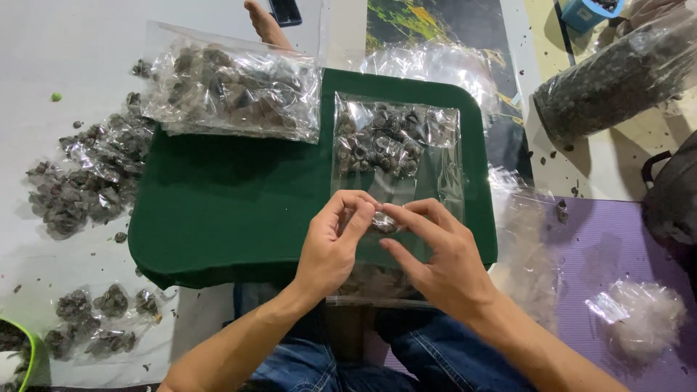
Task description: Packing small silver metal components into clear plastic bags on a green board.
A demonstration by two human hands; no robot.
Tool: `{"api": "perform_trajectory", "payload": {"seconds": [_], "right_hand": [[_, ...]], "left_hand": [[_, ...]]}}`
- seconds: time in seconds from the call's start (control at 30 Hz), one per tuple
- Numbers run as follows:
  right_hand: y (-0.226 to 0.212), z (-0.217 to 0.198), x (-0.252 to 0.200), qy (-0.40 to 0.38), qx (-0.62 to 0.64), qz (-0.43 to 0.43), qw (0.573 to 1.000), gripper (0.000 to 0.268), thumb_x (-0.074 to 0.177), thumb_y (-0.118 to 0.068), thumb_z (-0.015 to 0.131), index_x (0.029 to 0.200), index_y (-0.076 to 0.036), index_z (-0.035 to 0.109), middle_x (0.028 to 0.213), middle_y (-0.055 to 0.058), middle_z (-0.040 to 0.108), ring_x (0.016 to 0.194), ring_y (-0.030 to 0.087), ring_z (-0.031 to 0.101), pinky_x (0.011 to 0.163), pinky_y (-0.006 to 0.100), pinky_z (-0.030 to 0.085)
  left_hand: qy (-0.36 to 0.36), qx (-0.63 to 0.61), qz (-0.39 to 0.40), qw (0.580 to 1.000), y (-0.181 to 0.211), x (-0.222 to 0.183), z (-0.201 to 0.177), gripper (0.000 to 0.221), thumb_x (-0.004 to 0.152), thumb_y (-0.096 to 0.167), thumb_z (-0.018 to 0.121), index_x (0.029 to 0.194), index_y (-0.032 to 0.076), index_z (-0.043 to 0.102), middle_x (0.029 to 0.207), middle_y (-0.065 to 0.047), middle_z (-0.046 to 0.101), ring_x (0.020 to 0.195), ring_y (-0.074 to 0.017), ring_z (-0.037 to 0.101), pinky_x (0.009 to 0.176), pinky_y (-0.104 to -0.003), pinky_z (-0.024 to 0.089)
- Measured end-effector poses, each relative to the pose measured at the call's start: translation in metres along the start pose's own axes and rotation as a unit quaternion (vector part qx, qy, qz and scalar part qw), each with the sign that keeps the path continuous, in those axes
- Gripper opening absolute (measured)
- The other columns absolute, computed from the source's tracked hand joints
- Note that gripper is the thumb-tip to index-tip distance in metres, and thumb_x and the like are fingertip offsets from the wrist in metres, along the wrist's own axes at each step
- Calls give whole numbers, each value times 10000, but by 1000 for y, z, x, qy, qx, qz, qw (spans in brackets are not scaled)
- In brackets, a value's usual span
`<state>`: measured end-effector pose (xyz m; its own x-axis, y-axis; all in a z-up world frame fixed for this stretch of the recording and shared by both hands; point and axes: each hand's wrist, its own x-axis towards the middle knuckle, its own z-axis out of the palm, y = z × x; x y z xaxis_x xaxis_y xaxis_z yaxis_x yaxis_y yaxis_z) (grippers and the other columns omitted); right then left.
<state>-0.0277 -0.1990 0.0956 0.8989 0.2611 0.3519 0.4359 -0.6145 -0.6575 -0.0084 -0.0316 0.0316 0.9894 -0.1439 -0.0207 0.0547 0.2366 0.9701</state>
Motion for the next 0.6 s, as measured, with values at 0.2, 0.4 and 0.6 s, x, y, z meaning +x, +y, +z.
{"api": "perform_trajectory", "payload": {"seconds": [0.2, 0.4, 0.6], "right_hand": [[7, 1, -6, -23, -31, 48, 998, 263, 834, -113, 819, 1089, -104, 757, 1269, 161, 600, 1209, 457, 625, 949, 574, 560], [9, -7, -10, -1, 18, 16, 1000, 204, 885, -37, 744, 1085, -42, 704, 1095, 130, 785, 1180, 374, 699, 938, 497, 578], [37, -49, -42, 0, 80, 215, 973, 368, 926, 7, 643, 1288, -52, 676, 1018, 181, 793, 987, 288, 789, 899, 484, 612]], "left_hand": [[-55, -15, 57, 997, 12, -4, 3, 449, 1065, 211, 470, 1472, 68, 346, 1457, -243, 434, 1325, -417, 546, 1096, -563, 442], [-129, 27, 58, 990, 16, -8, 2, 278, 1100, 278, 465, 1204, 125, 674, 1209, -73, 630, 1215, -215, 614, 1056, -403, 460], [-209, 312, 251, 892, 1, -7, -26, 467, 899, 315, 796, 1299, 120, 654, 1228, -80, 634, 1259, -357, 596, 1060, -524, 516]]}}
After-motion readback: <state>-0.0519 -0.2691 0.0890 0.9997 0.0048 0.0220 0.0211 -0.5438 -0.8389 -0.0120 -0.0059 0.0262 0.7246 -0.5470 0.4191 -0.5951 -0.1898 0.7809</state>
